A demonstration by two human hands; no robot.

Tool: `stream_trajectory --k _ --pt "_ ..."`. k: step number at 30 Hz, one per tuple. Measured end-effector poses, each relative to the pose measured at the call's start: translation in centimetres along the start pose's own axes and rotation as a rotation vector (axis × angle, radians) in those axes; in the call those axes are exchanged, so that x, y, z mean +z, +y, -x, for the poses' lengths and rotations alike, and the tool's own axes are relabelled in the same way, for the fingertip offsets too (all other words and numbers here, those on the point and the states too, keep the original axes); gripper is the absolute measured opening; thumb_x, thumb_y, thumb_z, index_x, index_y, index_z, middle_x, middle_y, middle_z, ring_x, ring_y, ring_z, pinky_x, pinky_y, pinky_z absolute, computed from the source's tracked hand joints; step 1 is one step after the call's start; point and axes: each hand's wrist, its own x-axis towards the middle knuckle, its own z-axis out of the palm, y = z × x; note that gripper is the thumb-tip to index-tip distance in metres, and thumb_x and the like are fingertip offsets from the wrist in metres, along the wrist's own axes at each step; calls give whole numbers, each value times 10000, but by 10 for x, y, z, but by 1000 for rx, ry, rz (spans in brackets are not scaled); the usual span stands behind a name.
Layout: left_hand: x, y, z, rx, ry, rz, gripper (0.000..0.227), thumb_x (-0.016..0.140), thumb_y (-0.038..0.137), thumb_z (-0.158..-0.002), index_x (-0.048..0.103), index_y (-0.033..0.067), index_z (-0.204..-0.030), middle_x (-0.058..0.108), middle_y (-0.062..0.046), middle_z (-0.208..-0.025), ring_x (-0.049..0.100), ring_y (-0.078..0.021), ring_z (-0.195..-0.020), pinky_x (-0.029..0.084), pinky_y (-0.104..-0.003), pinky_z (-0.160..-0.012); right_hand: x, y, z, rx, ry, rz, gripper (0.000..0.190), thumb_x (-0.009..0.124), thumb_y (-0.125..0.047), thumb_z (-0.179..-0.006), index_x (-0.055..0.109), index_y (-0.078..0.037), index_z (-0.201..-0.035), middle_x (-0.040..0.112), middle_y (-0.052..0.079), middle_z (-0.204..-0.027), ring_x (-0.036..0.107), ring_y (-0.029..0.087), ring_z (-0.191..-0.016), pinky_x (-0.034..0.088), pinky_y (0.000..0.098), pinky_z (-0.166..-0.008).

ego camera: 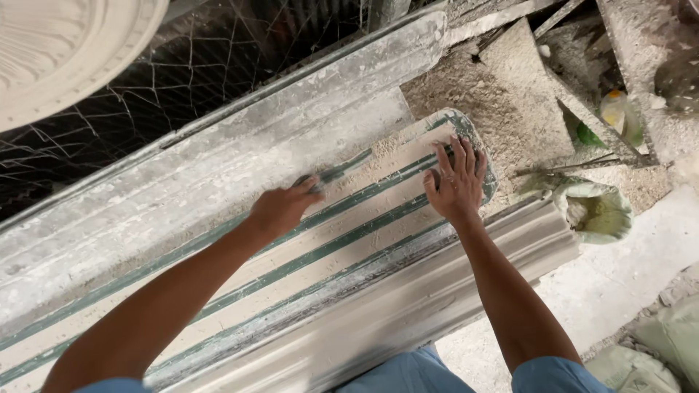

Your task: The person uses a small metal scraper to smooth and clean the surface of a long white gypsum mold with green stripes. They work along the length of the mold, removing excess material and refining the edges.

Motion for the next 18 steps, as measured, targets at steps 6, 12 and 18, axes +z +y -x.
stream_trajectory --k 6,12,18 --pt "-1 59 -116 111 223 65 332 539 167 -1083 662 316 -1354 679 -17 -1279 674 -160 -731 564 -303 -606 -6 -3 1 -4 -11 -37 544 485 -420 -1035 505 -186 -1525 400 191 -1603 315 406 -1523 164 648 -1236" --pt "9 13 -21 -28 112 178 545 505 5 -969 621 308 -1405 448 -7 -1581 647 -153 -470 484 -265 -365 -1 0 1 12 -41 -4 558 506 -403 -1002 511 -199 -1521 397 176 -1592 305 396 -1520 164 652 -1228" --pt "-1 44 -81 54 197 178 386 567 114 -1018 679 319 -1326 638 43 -1396 697 -174 -722 555 -310 -575 -2 -1 1 -4 -15 -3 565 521 -381 -1011 498 -187 -1541 407 177 -1597 310 393 -1528 164 658 -1232"
